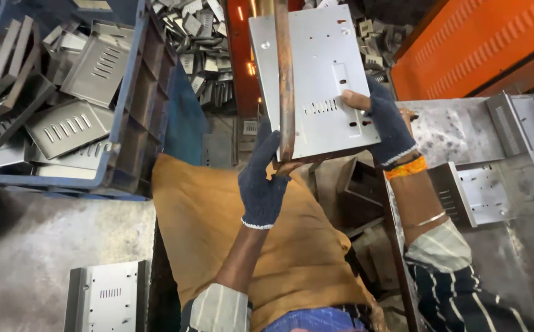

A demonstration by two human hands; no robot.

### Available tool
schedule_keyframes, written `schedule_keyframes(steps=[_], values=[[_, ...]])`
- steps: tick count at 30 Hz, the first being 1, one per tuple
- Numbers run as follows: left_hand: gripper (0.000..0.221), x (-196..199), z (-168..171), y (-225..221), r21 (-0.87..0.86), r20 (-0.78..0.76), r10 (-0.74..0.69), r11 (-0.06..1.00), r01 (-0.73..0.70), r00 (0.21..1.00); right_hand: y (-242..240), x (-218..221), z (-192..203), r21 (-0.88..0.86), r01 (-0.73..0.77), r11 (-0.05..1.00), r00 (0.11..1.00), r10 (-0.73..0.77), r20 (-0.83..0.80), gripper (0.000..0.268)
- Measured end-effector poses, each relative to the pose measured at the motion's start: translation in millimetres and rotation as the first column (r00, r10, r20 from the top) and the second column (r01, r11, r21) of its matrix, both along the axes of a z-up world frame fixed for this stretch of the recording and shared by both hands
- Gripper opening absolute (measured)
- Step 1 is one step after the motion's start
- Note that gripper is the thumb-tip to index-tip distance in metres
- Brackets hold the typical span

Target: Positioning and spot welding various metal components to assemble an electronic or mechanical chassis.

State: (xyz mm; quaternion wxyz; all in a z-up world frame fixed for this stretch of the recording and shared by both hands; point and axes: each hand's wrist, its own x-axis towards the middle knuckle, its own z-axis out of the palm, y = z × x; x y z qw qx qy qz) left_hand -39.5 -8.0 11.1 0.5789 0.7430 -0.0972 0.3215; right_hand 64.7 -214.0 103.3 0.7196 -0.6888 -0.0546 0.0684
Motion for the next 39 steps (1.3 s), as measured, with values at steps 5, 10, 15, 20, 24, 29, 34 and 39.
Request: schedule_keyframes(steps=[5, 10, 15, 20, 24, 29, 34, 39], values=[[0.072, -1.5, -1.1, 10.8, -0.241, -0.075, -0.073, 0.969, 0.053, 0.995, 11.0, -5.1, -7.5, 0.089, -0.003, 0.996, 0.999, 0.0, 0.036, 0.057], [0.065, 2.4, -11.3, 39.9, -0.047, -0.267, -0.002, 0.999, -0.011, 0.964, 26.6, -11.1, -12.6, 0.059, 0.032, 0.998, 0.999, -0.033, 0.02, 0.056], [0.055, 4.5, -38.8, 79.5, -0.021, -0.066, -0.118, 0.993, 0.117, 0.991, 45.0, -4.8, -27.7, 0.176, 0.023, 0.984, 0.998, -0.034, 0.06, 0.056], [0.042, -0.3, -44.4, 89.5, -0.22, -0.327, -0.099, 0.975, 0.026, 0.94, 66.5, -4.1, -42.4, 0.208, -0.006, 0.978, 0.994, -0.016, 0.106, 0.054], [0.023, -10.2, -33.7, 107.6, -0.003, -0.258, -0.01, 1.0, 0.009, 0.966, 79.6, -12.7, -45.4, 0.208, 0.05, 0.977, 0.996, -0.064, 0.06, 0.056], [0.026, -4.3, -69.1, 132.9, -0.257, -0.285, -0.062, 0.966, -0.014, 0.956, 105.7, -0.6, -66.7, 0.326, 0.001, 0.945, 0.995, -0.034, 0.098, 0.057], [0.033, -9.5, -50.8, 118.1, -0.142, -0.372, 0.138, 0.969, -0.203, 0.918, 98.4, 30.0, -119.9, 0.302, -0.009, 0.953, 0.982, -0.048, 0.182, 0.051], [0.042, -8.6, -2.4, 29.9, -0.142, 0.057, 0.214, 0.968, -0.205, 0.975, 26.6, 2.8, -113.1, 0.43, -0.034, 0.902, 0.999, 0.024, 0.028, 0.054]])
